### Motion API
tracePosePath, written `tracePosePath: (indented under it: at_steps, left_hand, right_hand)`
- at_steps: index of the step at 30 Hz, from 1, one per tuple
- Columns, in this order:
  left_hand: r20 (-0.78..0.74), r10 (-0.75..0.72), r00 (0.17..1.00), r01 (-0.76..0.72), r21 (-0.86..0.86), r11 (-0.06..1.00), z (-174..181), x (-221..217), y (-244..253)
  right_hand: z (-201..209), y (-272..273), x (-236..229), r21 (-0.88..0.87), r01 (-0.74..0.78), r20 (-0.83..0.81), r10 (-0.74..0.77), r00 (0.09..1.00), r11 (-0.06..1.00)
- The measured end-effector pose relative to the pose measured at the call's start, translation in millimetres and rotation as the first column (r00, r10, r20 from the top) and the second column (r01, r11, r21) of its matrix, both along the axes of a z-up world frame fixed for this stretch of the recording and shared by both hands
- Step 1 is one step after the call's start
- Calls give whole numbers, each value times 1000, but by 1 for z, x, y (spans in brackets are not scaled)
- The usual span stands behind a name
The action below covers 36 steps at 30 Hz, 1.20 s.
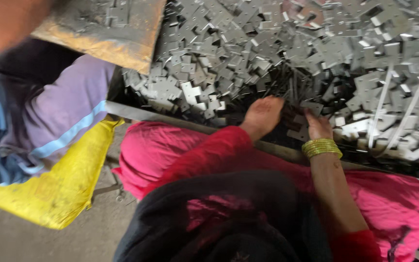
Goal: The person sits on the floor and sorts small metal brackets from a large bin, picking them up by hand and placing them into a separate container. The task is repetitive and involves handling many identical parts.
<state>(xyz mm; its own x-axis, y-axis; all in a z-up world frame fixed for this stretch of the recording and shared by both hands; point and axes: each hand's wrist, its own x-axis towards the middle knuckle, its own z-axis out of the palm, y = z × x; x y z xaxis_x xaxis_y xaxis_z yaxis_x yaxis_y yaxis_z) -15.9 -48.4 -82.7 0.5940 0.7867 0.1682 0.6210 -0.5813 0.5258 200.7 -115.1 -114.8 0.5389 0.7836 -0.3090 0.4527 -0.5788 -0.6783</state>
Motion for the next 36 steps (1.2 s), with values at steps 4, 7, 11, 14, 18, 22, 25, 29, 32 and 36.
tracePosePath:
  at_steps: [4, 7, 11, 14, 18, 22, 25, 29, 32, 36]
  left_hand:
    - [169, 202, 965, -173, -173, 970, 46, 8, -8]
    - [137, 105, 985, -99, -55, 994, 67, -22, -7]
    - [-64, 89, 994, -72, 225, 972, 80, -125, 15]
    - [-482, 311, 819, -47, 484, 874, 89, -188, 39]
    - [-563, 126, 817, 91, 340, 936, 117, -216, 58]
    - [-382, 104, 919, -6, 248, 969, 145, -202, 59]
    - [-301, 159, 940, -154, 41, 987, 141, -164, 59]
    - [-279, 89, 956, -238, -565, 790, 112, -101, 78]
    - [-39, 118, 992, -115, -642, 758, 85, -58, 80]
    - [-136, 160, 978, -195, -312, 930, 58, -20, 71]
  right_hand:
    - [-5, 30, -33, -227, 120, -203, -167, 965, 967]
    - [0, 33, -65, -123, 132, -420, -172, 891, 984]
    - [20, 25, -90, 88, 151, -871, 3, 491, 985]
    - [33, 26, -104, 203, 109, -873, 130, 471, 973]
    - [44, 23, -118, 203, 124, -825, 102, 556, 971]
    - [54, 16, -119, 158, 177, -823, 31, 567, 972]
    - [56, 11, -108, 156, 305, -924, 30, 381, 939]
    - [46, 6, -83, 169, 364, -898, -10, 440, 916]
    - [30, 1, -52, 207, 385, -827, -50, 561, 899]
    - [20, -9, -10, 333, 414, -591, -154, 791, 847]
